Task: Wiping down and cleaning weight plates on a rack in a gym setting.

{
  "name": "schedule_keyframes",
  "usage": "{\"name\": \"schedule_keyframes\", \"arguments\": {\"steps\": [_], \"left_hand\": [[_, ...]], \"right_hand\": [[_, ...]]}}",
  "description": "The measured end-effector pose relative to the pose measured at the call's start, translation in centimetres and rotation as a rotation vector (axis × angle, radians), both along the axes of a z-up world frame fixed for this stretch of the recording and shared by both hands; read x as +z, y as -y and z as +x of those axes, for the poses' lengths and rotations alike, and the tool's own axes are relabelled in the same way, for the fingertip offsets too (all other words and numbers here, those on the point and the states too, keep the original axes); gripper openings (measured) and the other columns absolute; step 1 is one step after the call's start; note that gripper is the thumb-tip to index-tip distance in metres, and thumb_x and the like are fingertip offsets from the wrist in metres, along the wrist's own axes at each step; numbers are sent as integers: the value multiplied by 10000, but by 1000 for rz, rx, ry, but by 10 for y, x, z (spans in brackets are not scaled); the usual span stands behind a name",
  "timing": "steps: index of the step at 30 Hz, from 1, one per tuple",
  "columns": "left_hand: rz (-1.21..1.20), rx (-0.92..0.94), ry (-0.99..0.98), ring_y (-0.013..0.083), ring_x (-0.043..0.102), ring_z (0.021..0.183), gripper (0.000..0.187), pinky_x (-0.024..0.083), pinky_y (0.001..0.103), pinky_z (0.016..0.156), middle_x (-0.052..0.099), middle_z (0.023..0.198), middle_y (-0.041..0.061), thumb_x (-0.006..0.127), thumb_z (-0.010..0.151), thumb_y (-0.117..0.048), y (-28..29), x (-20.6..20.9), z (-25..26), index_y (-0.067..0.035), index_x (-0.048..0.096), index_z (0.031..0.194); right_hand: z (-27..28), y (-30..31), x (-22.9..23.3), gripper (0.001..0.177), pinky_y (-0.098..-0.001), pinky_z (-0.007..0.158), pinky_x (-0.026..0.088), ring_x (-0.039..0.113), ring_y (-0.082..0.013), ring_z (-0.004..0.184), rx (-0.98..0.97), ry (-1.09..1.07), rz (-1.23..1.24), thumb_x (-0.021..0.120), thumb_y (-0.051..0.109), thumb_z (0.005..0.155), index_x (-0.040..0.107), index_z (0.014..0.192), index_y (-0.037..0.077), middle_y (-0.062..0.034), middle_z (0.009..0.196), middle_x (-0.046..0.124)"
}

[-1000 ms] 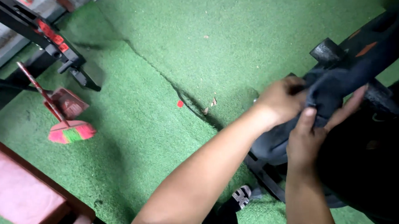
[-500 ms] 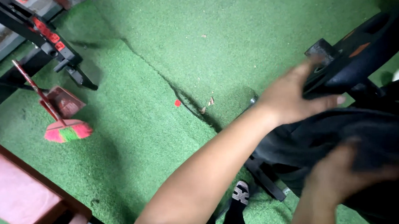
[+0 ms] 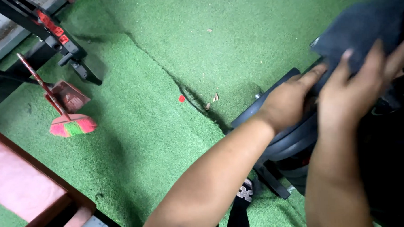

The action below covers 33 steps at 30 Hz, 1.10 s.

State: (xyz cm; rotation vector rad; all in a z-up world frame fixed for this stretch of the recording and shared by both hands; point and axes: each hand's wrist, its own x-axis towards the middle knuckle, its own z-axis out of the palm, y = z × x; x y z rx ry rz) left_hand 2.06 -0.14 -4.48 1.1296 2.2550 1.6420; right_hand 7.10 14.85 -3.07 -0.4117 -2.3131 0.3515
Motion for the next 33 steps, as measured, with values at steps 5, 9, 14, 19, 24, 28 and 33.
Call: {"name": "schedule_keyframes", "arguments": {"steps": [5, 9, 14, 19, 24, 28, 33], "left_hand": [[-12, -80, 75, 404, 663, 1193, 925, 520, 459, 1011, 679, 1337, 198, 712, 898, -78, 7, 16, -1, -356, 219, 1630], [79, -80, 71, 404, 654, 1225, 957, 523, 445, 1045, 677, 1370, 182, 690, 879, -12, 7, -2, 1, -361, 226, 1640], [-14, -99, 195, 367, 655, 1263, 918, 523, 426, 1052, 653, 1415, 170, 629, 878, 42, 18, -18, 0, -359, 263, 1618], [-92, -10, 188, 357, 641, 1280, 842, 508, 435, 1067, 659, 1406, 158, 745, 847, -80, -2, -60, -10, -331, 358, 1552], [-195, 221, 207, 400, 619, 1233, 992, 517, 440, 1050, 614, 1368, 228, 927, 644, -272, -13, -5, -10, -232, 414, 1492], [-36, 140, 120, 396, 625, 1245, 984, 533, 430, 1026, 625, 1371, 222, 857, 674, -161, -35, -15, -13, -197, 368, 1527], [45, -35, 168, 345, 670, 1269, 975, 559, 390, 1058, 689, 1393, 143, 819, 760, -93, -23, -33, -18, -242, 337, 1594]], "right_hand": [[-80, -112, 1, 454, -430, 1005, 487, 676, -236, 1148, -33, 0, -802, 435, 465, 1087, 645, 1295, 121, -76, 1250, 695], [-93, -174, -80, 611, -429, 1046, 557, 725, -240, 1211, 319, -144, -1107, 378, 549, 1097, 728, 1394, 145, -67, 1310, 760], [-33, -19, -27, 464, -446, 1088, 578, 718, -343, 1177, 52, -464, -504, 548, 345, 1145, 616, 1300, -87, -214, 1301, 751], [-1, 9, -36, 402, -440, 1232, 349, 524, -380, 1408, 15, -315, -106, 553, 165, 1221, 432, 1489, -108, -281, 1494, 525], [5, 11, -43, 443, -435, 1296, 379, 559, -343, 1438, 167, -382, -459, 564, 182, 1181, 381, 1502, -62, -236, 1525, 521], [14, 1, -66, 427, -393, 1332, 223, 360, -328, 1563, 158, -381, -288, 516, 113, 1256, 307, 1594, -44, -230, 1655, 353], [22, 10, -64, 470, -376, 1200, 422, 556, -291, 1348, 317, -504, -729, 550, 178, 1229, 367, 1602, -42, -222, 1544, 543]]}}
